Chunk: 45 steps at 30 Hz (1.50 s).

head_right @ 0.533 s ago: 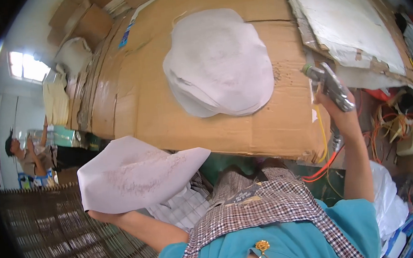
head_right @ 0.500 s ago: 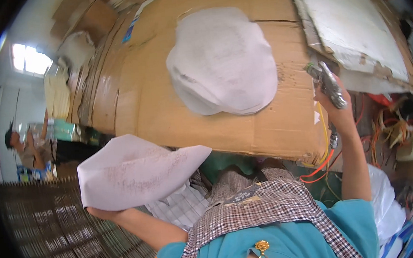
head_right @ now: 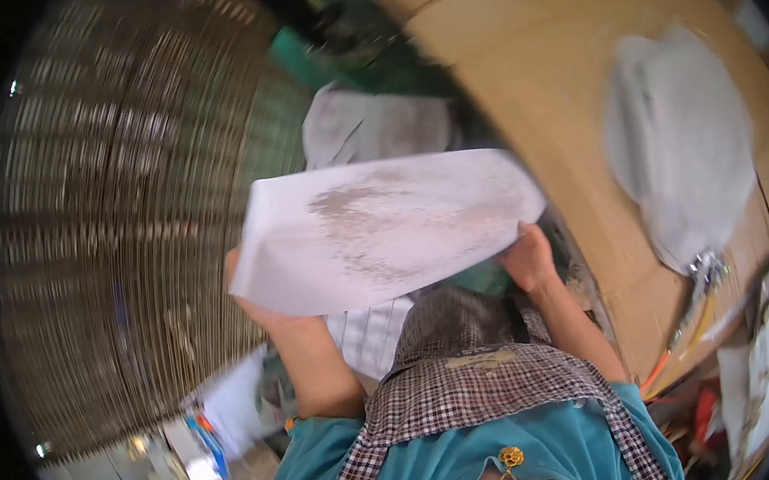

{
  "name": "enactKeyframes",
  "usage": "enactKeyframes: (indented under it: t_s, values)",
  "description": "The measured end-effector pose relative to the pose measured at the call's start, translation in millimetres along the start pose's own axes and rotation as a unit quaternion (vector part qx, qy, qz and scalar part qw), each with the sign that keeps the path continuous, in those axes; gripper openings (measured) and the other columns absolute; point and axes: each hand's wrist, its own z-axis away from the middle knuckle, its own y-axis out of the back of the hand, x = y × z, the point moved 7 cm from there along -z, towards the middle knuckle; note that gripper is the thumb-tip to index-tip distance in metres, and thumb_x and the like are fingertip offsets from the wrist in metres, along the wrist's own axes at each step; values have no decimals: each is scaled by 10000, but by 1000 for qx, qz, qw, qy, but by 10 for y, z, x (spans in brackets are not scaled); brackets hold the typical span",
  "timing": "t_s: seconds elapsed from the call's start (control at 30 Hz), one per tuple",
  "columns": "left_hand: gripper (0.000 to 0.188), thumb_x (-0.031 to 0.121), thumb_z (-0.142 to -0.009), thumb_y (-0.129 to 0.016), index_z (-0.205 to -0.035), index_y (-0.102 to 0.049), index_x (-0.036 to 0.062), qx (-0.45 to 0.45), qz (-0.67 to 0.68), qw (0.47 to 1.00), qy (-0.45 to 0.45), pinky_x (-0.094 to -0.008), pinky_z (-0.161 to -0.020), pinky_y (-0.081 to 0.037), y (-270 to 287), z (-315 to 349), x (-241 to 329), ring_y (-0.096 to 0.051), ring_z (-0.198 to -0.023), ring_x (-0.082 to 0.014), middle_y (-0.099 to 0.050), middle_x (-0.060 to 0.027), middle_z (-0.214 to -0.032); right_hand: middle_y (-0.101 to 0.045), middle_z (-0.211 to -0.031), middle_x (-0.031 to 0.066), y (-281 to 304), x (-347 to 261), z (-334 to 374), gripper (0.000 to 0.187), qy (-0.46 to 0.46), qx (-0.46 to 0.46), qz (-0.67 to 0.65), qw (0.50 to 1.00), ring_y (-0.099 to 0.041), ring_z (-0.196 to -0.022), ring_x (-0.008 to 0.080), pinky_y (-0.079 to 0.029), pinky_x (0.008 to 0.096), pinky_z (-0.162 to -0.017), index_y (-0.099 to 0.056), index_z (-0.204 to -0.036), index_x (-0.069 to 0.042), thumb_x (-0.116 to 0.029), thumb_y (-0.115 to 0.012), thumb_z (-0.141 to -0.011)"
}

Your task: Applying spray glue to fabric and padding components for assembly in a manufacturing setting.

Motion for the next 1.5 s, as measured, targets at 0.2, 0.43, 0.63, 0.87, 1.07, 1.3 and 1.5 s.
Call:
enactKeyframes:
  t_s: [0.2,0.43,0.63,0.87,1.07,1.3,1.5]
  values:
    - [305,82,-719,-476,-951,-564,-95,230,82,966,80,-377,-786,-497,1553,267,-284,-607,-870,-294,-614,-182,-956,-534,-1141,161,62,-652,-489,547,67,35,46,996,-499,-1074,326,-378,442,-972,-440,-1180,23,-84,-497,-646]
    - [284,50,-784,-473,-1016,-515,-107,371,39,911,175,-377,-834,-478,3933,222,-247,-563,-945,-276,-570,-155,-1022,-557,-967,122,-913,-75,-1552,394,15,100,255,962,-533,-899,286,-405,402,-898,-505,-1037,9,-70,-525,-652]
    - [304,47,-773,-505,-1071,-507,-11,451,-12,888,94,-400,-879,-442,4978,78,564,-543,-971,-272,-557,-124,-1038,-573,-894,101,-1403,1036,-2421,322,-46,46,286,956,-564,-865,246,-446,354,-844,-517,-968,1,-51,-559,-653]
    - [370,304,-767,-543,-1098,-471,154,647,-264,712,73,-441,-808,-343,6000,1351,1403,-464,-972,-242,-491,-34,-1063,-573,-961,77,-688,2776,-2195,614,-296,0,509,808,-572,-794,179,-495,311,-654,-390,-1236,-82,-263,-690,-731]
    - [200,237,-784,-548,-935,-510,111,609,-144,774,97,-403,-703,-424,6308,1907,504,-515,-842,-256,-520,-39,-936,-603,-838,63,-120,2193,-1519,476,-307,-34,598,740,-572,-721,141,-496,285,-687,-450,-1201,-62,-190,-633,-780]
    - [451,233,-803,-562,-1200,-432,65,376,-179,868,270,-379,-747,-449,4651,250,-1570,-537,-846,-270,-509,-117,-1075,-621,-800,87,-337,-687,-630,262,246,86,732,629,-593,-715,147,-497,286,-669,-583,-1028,-32,-115,-593,-780]
    - [398,92,-796,-537,-1180,-454,34,136,-205,911,330,-356,-735,-483,3042,-616,-2181,-595,-813,-258,-578,-117,-984,-575,-793,116,-422,-2056,566,186,488,377,731,292,-571,-745,275,-469,356,-667,-584,-877,-34,-145,-627,-735]
